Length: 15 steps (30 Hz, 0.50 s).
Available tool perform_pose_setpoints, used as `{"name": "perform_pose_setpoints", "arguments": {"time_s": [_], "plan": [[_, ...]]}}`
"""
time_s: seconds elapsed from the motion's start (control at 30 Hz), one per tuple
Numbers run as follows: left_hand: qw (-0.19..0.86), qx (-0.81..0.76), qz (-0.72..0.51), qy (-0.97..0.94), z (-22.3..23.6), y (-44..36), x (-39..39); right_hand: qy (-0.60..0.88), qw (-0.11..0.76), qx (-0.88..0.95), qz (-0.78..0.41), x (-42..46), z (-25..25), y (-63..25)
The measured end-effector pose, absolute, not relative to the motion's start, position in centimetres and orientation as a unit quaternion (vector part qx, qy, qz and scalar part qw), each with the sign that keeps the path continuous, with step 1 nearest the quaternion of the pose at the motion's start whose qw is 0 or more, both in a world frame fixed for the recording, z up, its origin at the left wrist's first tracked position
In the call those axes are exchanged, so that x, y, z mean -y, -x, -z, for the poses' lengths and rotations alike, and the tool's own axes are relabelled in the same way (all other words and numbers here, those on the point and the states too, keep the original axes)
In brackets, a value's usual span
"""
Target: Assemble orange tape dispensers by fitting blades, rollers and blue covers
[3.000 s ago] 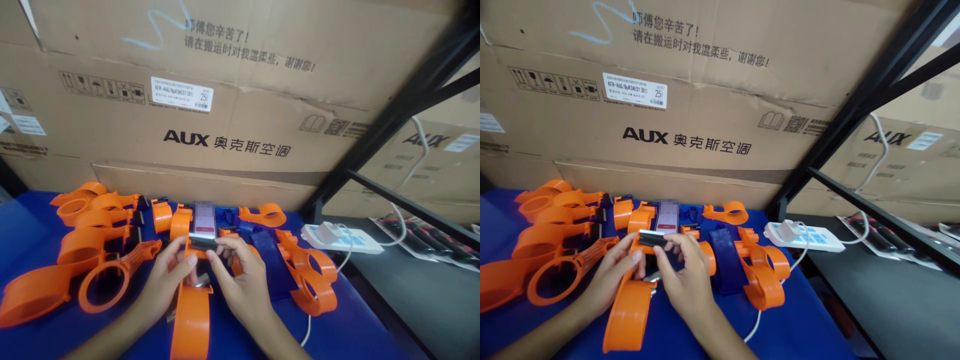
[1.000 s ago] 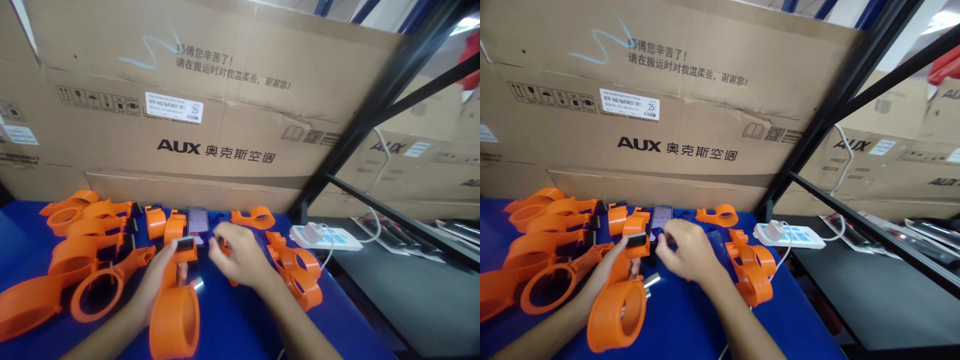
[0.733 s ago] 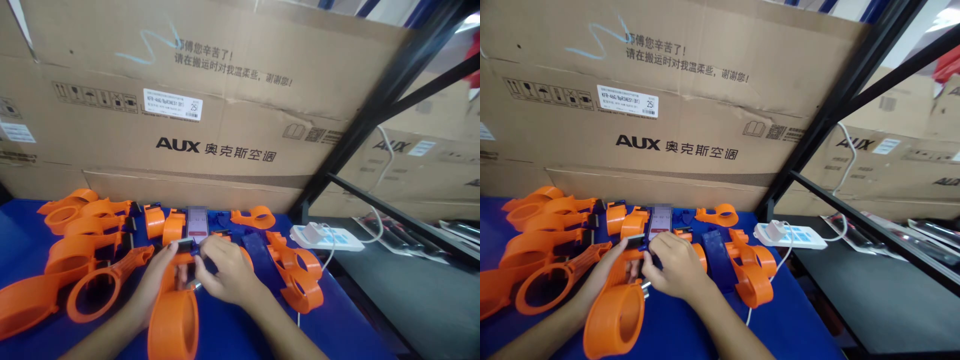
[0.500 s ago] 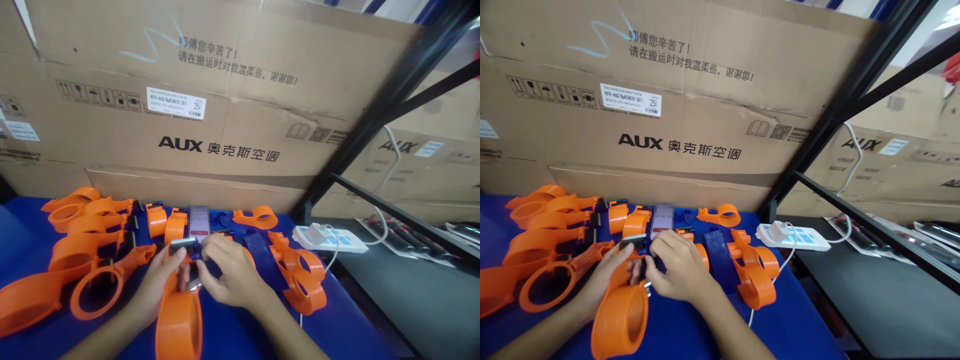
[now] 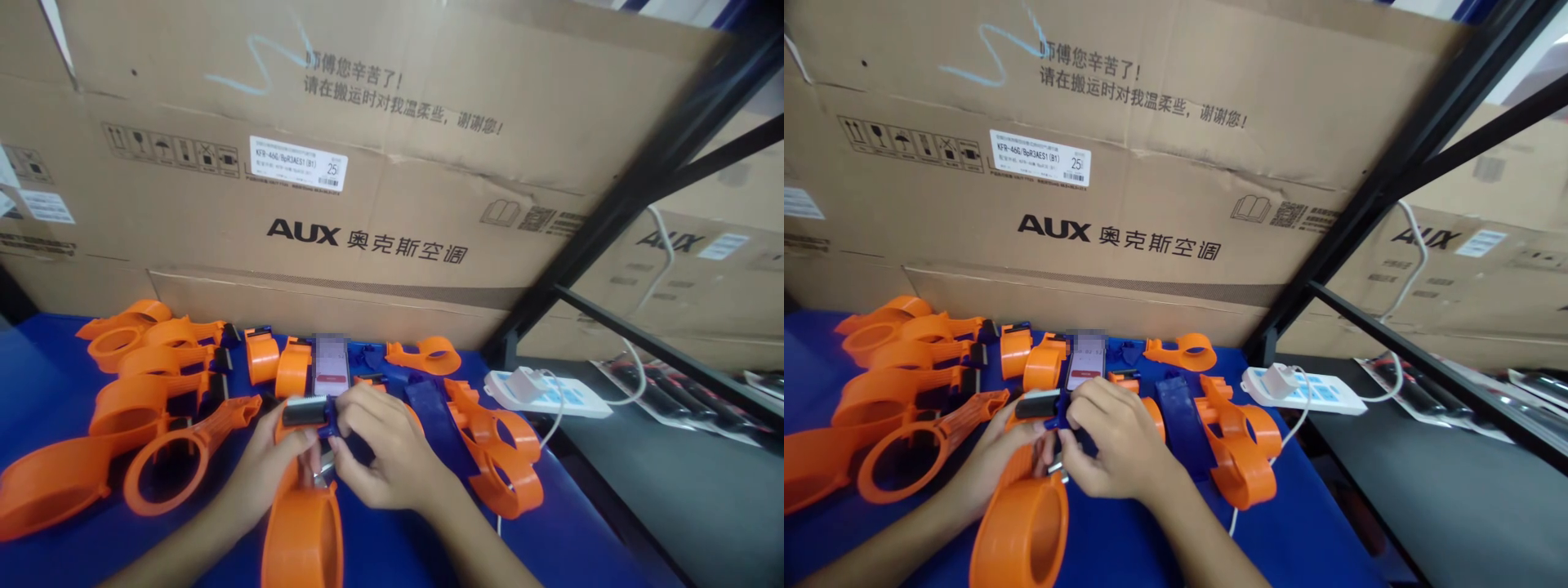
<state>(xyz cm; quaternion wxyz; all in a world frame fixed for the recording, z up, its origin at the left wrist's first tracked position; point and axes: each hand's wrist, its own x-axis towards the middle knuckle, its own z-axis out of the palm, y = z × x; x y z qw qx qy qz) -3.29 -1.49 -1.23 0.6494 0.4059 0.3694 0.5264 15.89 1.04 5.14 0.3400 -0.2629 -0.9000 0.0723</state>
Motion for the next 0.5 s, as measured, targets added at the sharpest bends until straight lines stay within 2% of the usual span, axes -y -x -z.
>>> {"name": "perform_pose_setpoints", "arguments": {"time_s": [0.33, 0.5], "plan": [[0.638, -0.364, -0.516, -0.441, 1.49, 3.48, 1.36, 0.234, 0.378, 0.894, -0.059, -0.89, -4.83, -15.85], [0.626, -0.376, -0.517, -0.446, 1.53, 3.46, 1.33, 0.246, 0.360, 0.898, -0.059, -1.00, -4.72, -15.88]]}}
